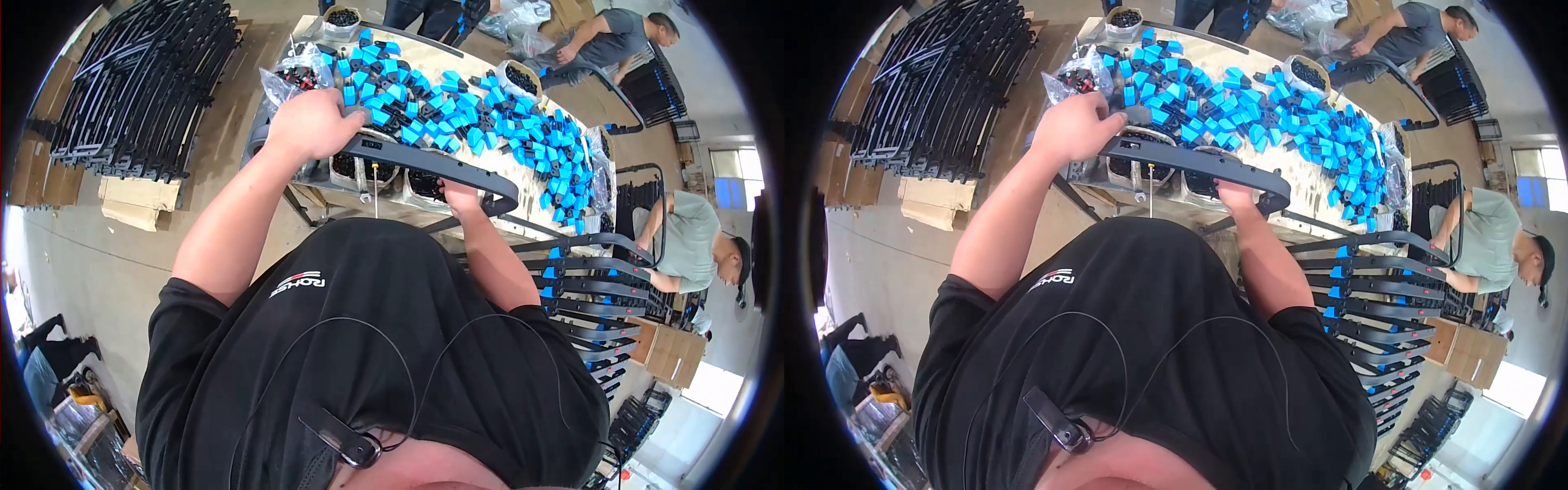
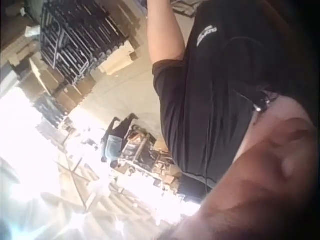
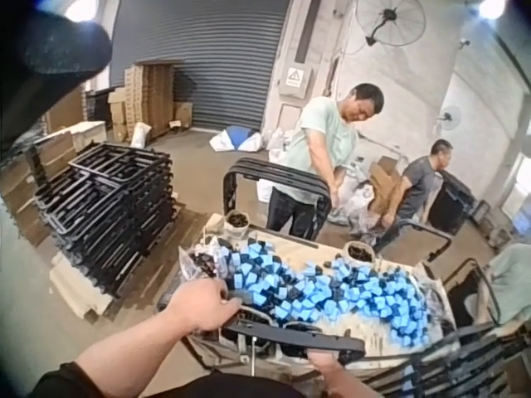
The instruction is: Assemble metal frames by attaching plastic caps and securing fasteners with tools.
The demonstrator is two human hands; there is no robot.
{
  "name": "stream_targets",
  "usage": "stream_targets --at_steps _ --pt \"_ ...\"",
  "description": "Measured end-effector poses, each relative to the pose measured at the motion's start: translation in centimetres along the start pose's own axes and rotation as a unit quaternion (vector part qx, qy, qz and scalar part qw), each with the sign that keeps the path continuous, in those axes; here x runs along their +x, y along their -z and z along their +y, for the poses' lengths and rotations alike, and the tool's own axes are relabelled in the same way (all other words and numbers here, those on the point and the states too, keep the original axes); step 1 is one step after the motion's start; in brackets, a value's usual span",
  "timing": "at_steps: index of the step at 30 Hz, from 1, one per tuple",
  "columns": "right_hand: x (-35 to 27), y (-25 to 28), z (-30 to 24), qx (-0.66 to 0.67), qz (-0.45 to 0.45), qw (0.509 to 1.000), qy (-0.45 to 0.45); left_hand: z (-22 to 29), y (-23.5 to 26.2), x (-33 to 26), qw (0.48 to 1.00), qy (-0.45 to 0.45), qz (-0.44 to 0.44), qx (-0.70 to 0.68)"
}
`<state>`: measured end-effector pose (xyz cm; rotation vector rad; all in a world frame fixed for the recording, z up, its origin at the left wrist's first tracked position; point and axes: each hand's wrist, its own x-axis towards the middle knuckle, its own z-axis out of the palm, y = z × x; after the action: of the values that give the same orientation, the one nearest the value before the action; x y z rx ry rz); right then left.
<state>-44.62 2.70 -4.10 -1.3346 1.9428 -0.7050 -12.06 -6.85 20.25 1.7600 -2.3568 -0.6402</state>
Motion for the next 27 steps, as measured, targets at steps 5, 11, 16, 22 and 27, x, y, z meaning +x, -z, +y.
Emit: stream_targets --at_steps 5,11,16,22,27 --pt "-1.6 1.1 -2.5 0.475 0.019 0.860 -0.183 0.1 -0.4 0.0 1.000 0.005 0.011 0.013" --pt "-3.6 1.8 -5.2 0.703 -0.069 0.683 -0.187 0.5 -0.3 -0.1 1.000 0.010 -0.001 0.027" --pt "-5.1 1.3 -3.9 0.590 -0.111 0.766 -0.229 0.1 -1.9 -1.4 0.981 -0.064 0.167 -0.069" --pt "-11.4 2.8 -1.7 0.515 -0.111 0.825 -0.202 -3.1 -5.6 -7.3 0.837 -0.375 0.366 -0.155" --pt "-16.4 2.3 3.5 0.548 -0.080 0.801 -0.227 -6.8 -14.7 -8.3 0.960 -0.112 0.000 -0.256"
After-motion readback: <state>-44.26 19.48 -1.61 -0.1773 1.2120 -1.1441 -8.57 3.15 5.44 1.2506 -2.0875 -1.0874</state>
